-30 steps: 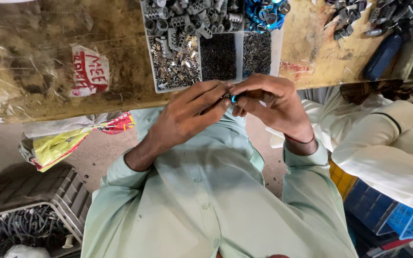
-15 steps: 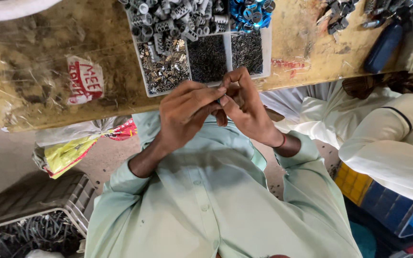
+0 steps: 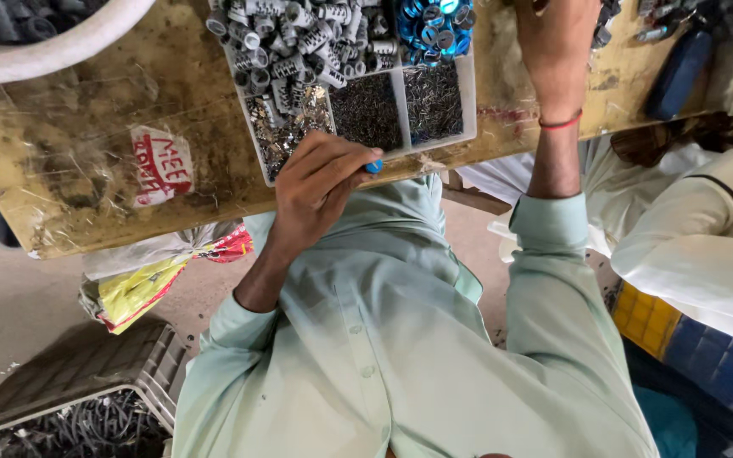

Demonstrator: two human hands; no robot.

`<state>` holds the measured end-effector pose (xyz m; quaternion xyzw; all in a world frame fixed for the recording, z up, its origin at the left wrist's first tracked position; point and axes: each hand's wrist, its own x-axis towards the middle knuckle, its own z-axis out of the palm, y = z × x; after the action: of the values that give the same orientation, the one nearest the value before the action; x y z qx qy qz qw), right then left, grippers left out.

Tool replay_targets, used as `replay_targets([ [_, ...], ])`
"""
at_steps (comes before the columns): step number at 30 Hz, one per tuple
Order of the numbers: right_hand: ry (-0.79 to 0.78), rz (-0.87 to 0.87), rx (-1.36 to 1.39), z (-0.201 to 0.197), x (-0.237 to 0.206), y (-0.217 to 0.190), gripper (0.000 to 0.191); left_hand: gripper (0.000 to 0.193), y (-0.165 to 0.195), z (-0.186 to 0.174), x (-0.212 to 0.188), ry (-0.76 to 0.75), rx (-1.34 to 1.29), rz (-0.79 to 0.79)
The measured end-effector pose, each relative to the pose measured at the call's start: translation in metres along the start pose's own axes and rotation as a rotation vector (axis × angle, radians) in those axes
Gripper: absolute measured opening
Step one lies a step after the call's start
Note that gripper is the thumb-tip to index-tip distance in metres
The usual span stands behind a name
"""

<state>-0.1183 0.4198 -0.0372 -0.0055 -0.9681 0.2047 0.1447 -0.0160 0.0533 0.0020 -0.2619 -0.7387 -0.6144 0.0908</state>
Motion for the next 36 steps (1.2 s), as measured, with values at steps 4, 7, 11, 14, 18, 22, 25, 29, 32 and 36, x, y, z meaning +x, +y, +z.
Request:
replay_targets([
  [4,-0.025,-0.036,0.01,-0.007,-0.006,0.01,0.02,0.036,-0.002,0.0,-0.001,-0.032,-0.011,-0.008],
  [7,-0.028,-0.095,0.043,-0.012,-0.008,0.014,0.028,0.037,-0.001,0.0,-0.002,-0.049,-0.023,-0.023],
  [11,0.06,-0.291,0.264,-0.025,-0.015,-0.001,0.013,0.038,0.002,0.003,-0.004,-0.011,-0.025,-0.042],
  [14,0.044,-0.034,0.758,-0.038,-0.027,-0.038,0.006,0.039,0.007,0.009,-0.006,-0.025,-0.062,-0.096],
  [18,-0.33,0.054,1.153,-0.062,-0.071,-0.11,0.035,0.038,0.016,0.011,-0.009,-0.014,0.037,-0.068],
  [22,-0.395,-0.469,0.432,-0.067,-0.094,-0.157,0.032,0.039,0.019,0.007,-0.008,-0.052,0.08,-0.028],
  [25,-0.428,-0.555,0.319,-0.074,-0.089,-0.167,0.042,0.047,0.017,0.001,-0.012,-0.123,0.156,-0.01],
  [29,-0.483,-0.603,0.249,-0.076,-0.092,-0.176,0.061,0.044,0.013,0.007,-0.019,-0.162,0.033,0.018],
  [32,-0.504,-0.559,0.276,-0.072,-0.103,-0.174,0.066,0.04,0.015,0.02,-0.018,-0.108,-0.011,-0.054],
  [36,-0.336,-0.559,0.224,-0.068,-0.098,-0.144,0.048,0.051,0.025,0.013,-0.015,-0.043,0.001,-0.291],
])
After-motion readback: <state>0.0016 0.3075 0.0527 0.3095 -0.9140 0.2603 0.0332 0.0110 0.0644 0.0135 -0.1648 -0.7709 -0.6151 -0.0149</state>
